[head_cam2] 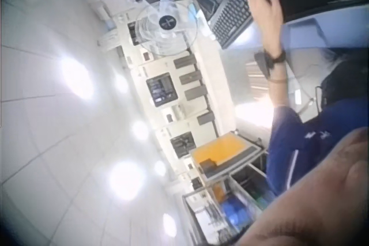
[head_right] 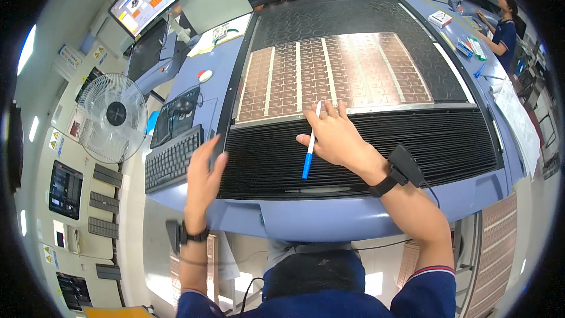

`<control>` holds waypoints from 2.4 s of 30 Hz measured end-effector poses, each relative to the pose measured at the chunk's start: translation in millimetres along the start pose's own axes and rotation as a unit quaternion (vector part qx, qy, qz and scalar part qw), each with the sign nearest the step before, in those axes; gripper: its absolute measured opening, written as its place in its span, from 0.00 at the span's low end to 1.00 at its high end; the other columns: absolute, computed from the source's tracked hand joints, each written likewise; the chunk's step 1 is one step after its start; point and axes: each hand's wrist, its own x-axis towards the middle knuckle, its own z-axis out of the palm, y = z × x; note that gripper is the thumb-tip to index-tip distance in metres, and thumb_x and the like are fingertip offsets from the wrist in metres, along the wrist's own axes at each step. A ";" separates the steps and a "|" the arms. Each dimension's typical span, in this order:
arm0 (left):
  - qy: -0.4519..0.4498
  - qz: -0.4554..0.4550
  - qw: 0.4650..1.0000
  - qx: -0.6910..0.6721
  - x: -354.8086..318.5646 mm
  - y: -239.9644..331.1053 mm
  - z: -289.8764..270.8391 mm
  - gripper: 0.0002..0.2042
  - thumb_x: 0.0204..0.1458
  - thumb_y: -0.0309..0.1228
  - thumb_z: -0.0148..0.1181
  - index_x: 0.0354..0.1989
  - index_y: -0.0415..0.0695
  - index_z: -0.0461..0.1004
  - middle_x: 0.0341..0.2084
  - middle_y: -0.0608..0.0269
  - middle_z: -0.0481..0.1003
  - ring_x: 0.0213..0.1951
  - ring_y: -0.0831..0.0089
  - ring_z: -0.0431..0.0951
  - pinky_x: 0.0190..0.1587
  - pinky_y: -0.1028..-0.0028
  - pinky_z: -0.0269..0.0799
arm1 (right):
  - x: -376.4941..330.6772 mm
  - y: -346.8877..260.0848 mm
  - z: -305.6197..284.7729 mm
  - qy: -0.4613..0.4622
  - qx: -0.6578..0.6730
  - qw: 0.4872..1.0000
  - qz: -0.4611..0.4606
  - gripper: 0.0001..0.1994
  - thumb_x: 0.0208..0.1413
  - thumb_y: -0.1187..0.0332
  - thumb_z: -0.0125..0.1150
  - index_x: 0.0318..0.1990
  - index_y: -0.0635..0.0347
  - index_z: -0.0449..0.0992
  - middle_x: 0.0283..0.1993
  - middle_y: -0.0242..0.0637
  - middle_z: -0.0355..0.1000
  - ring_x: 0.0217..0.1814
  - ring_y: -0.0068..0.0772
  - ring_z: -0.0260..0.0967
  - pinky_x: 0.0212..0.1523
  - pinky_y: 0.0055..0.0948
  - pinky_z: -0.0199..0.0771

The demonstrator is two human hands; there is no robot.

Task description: Inspecting and marking components on a printed circuit board sheet using a pen while placing it on an inspection machine.

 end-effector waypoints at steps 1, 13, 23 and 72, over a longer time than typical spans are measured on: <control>-0.014 0.036 0.999 0.031 14.1 -5.8 17.5 0.22 0.62 0.39 0.57 0.59 0.38 0.72 0.54 0.45 0.74 0.58 0.49 0.71 0.64 0.58 0.62 | -0.9 0.5 -0.9 -0.008 0.025 1.000 0.011 0.28 0.63 0.54 0.58 0.57 0.73 0.66 0.57 0.69 0.67 0.67 0.74 0.58 0.68 0.68 0.50; -0.062 0.077 0.987 0.129 63.1 -11.7 51.9 0.18 0.62 0.40 0.56 0.53 0.40 0.77 0.40 0.49 0.79 0.47 0.53 0.76 0.53 0.59 0.68 | -6.1 19.2 -5.6 0.048 -0.016 0.994 0.092 0.26 0.63 0.54 0.58 0.55 0.72 0.67 0.48 0.65 0.73 0.57 0.71 0.66 0.62 0.59 0.62; -0.049 0.035 0.994 0.089 59.5 -19.3 45.6 0.17 0.60 0.40 0.59 0.49 0.40 0.79 0.40 0.49 0.80 0.49 0.53 0.76 0.53 0.59 0.69 | -5.5 7.0 -5.0 0.038 -0.075 0.995 0.060 0.29 0.62 0.53 0.59 0.56 0.75 0.65 0.52 0.76 0.69 0.59 0.82 0.64 0.64 0.62 0.61; -0.237 0.124 0.555 -0.788 29.7 162.0 -78.6 0.17 0.58 0.39 0.63 0.23 0.38 0.75 0.17 0.64 0.69 0.20 0.69 0.70 0.29 0.67 0.69 | -5.7 -9.6 -23.3 -0.025 0.140 0.985 0.096 0.25 0.65 0.56 0.57 0.62 0.65 0.67 0.53 0.60 0.72 0.56 0.60 0.71 0.72 0.57 0.51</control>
